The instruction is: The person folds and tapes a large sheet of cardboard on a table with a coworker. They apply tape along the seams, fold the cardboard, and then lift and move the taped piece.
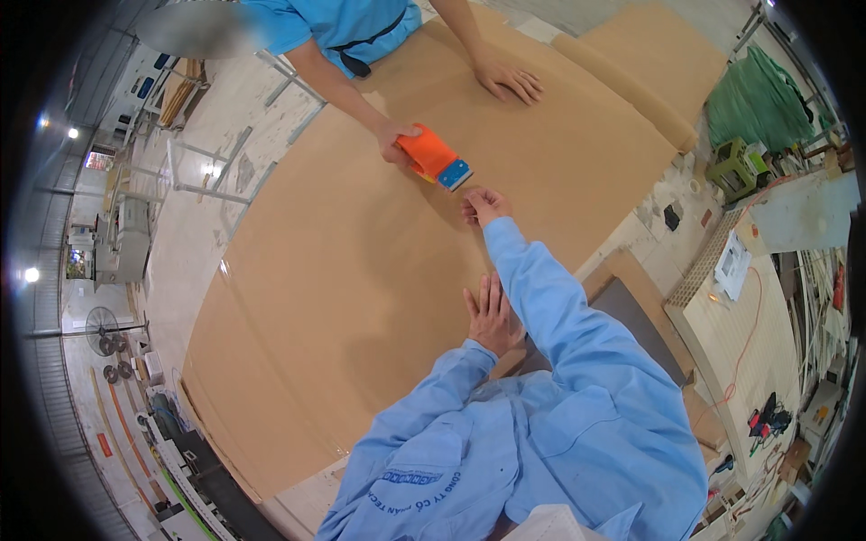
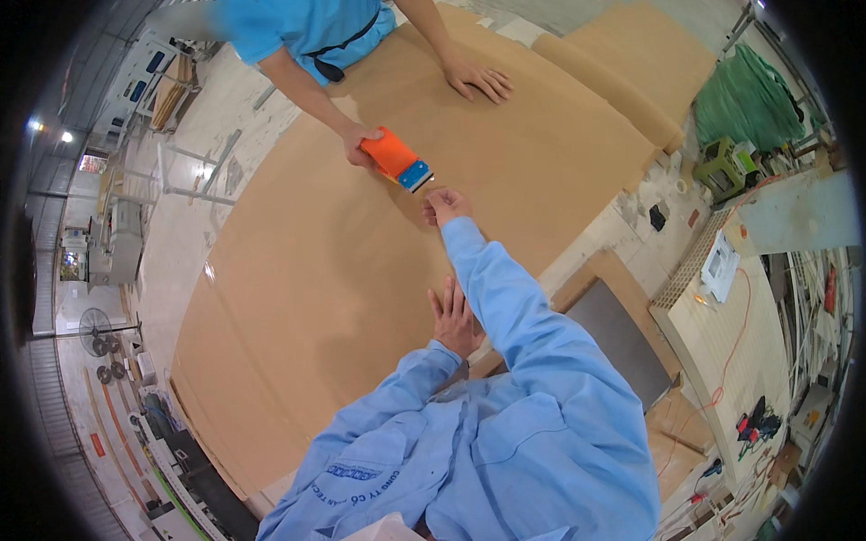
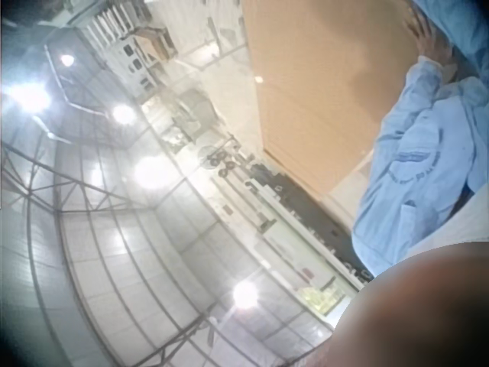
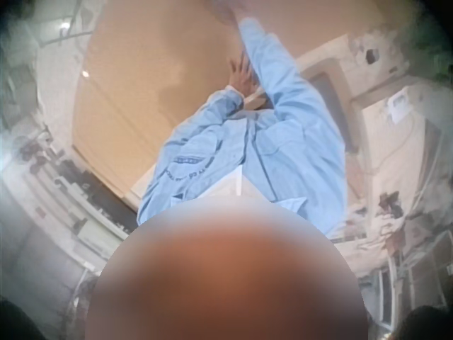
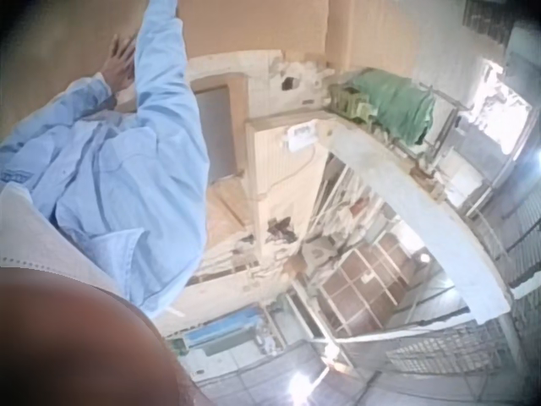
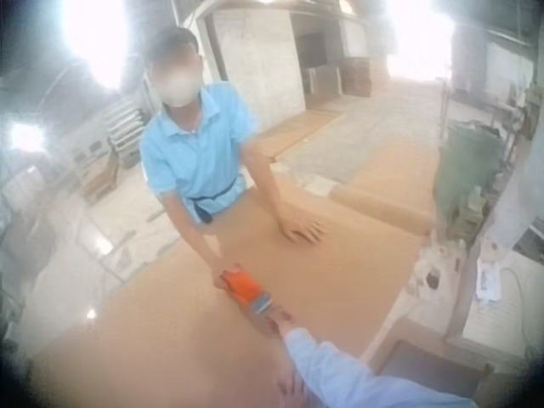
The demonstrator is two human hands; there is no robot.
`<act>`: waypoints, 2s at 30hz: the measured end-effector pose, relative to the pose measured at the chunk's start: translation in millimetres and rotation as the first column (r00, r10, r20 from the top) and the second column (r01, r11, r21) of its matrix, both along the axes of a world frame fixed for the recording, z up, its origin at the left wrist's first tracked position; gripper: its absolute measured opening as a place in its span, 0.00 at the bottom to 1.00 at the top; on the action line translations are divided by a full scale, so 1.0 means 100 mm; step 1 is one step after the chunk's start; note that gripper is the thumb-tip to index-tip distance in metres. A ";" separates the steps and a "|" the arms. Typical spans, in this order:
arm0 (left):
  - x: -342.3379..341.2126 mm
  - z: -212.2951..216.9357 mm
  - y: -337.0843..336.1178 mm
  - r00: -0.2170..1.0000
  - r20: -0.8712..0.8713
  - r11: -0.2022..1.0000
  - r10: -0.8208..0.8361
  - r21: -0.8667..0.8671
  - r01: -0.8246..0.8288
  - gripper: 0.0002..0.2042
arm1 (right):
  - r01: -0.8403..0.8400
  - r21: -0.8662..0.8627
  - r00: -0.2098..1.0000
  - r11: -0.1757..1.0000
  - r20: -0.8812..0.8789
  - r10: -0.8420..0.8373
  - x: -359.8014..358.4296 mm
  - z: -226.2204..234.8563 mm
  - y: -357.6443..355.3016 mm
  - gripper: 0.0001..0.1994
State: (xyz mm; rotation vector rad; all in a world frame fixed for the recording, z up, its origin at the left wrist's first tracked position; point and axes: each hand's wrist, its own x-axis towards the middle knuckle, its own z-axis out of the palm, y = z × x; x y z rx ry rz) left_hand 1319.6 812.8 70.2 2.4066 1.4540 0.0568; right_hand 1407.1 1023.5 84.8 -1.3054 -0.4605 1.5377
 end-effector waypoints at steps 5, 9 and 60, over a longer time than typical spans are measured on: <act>0.00 0.06 0.01 1.000 0.019 1.000 -0.006 0.001 0.006 0.46 | 0.146 -0.022 0.909 0.989 -0.392 -0.143 0.04 0.02 0.09 0.12; 0.00 0.13 0.03 1.000 0.008 1.000 0.001 -0.002 -0.001 0.47 | 0.114 0.033 0.932 0.993 -0.349 -0.095 0.04 -0.07 0.29 0.16; -0.05 0.09 -0.02 1.000 -0.022 1.000 0.011 -0.019 -0.012 0.52 | -0.132 0.310 0.867 0.942 -0.425 0.261 1.02 -0.05 -1.03 0.04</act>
